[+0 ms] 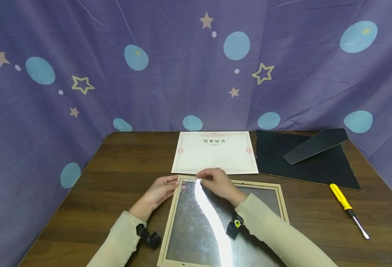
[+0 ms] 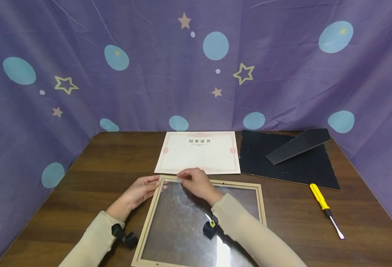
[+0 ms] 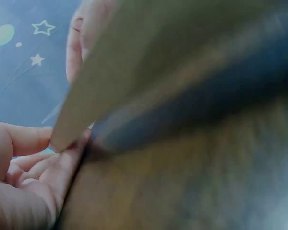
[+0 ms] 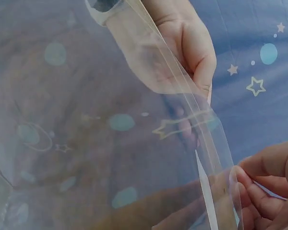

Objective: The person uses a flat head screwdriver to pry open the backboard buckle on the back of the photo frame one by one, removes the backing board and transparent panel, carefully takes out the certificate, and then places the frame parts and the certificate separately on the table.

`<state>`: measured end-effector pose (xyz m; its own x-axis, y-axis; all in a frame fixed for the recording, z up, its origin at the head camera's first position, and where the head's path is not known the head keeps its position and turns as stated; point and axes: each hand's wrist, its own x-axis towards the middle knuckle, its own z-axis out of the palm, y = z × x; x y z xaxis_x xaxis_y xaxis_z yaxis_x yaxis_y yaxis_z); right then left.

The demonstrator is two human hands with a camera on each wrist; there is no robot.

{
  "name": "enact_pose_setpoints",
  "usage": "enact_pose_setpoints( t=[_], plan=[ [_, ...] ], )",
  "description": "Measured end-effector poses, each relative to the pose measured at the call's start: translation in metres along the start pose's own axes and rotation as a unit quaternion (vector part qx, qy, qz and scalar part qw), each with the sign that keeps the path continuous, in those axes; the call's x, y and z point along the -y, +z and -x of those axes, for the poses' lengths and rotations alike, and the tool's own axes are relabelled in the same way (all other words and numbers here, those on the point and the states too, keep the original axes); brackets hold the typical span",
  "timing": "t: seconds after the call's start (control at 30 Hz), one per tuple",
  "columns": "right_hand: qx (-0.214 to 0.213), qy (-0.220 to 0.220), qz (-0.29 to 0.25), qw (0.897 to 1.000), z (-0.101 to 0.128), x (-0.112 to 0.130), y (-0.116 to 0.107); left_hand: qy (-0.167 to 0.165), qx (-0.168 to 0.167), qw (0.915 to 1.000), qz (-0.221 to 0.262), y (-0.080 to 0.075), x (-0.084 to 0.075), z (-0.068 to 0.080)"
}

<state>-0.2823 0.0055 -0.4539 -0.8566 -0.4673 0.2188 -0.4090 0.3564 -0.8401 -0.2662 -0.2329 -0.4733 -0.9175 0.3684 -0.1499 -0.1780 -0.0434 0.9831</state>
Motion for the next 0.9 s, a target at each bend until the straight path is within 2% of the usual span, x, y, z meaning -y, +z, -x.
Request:
enact_pose_setpoints(
  t=[0.1,0.2,0.4,0.53,0.67,0.9],
  plan=[
    [0.0,0.006,0.022,1.0,0.001,-0.001,-0.003,0.015,-0.03,0.999,-0.03,0.0,0.002,0.0],
    [0.004,0.018,0.043,0.999,0.001,-0.002,-0.008,0.03,-0.033,0.9978,-0.049,-0.002,0.002,0.0],
    [0.019,0.023,0.076,0.997,0.003,-0.005,-0.019,0.048,0.003,0.9967,-0.066,-0.009,0.002,0.002],
    [0.022,0.018,0.086,0.996,0.003,-0.006,-0.023,0.061,0.011,0.9944,-0.086,-0.009,0.001,0.002],
    [0.025,0.015,0.069,0.997,0.003,-0.007,-0.025,0.071,0.006,0.9915,-0.109,-0.006,0.0,0.001],
    [0.034,0.014,0.0,0.999,0.003,-0.01,-0.029,0.081,0.009,0.9896,-0.119,-0.004,-0.003,0.002]
  ],
)
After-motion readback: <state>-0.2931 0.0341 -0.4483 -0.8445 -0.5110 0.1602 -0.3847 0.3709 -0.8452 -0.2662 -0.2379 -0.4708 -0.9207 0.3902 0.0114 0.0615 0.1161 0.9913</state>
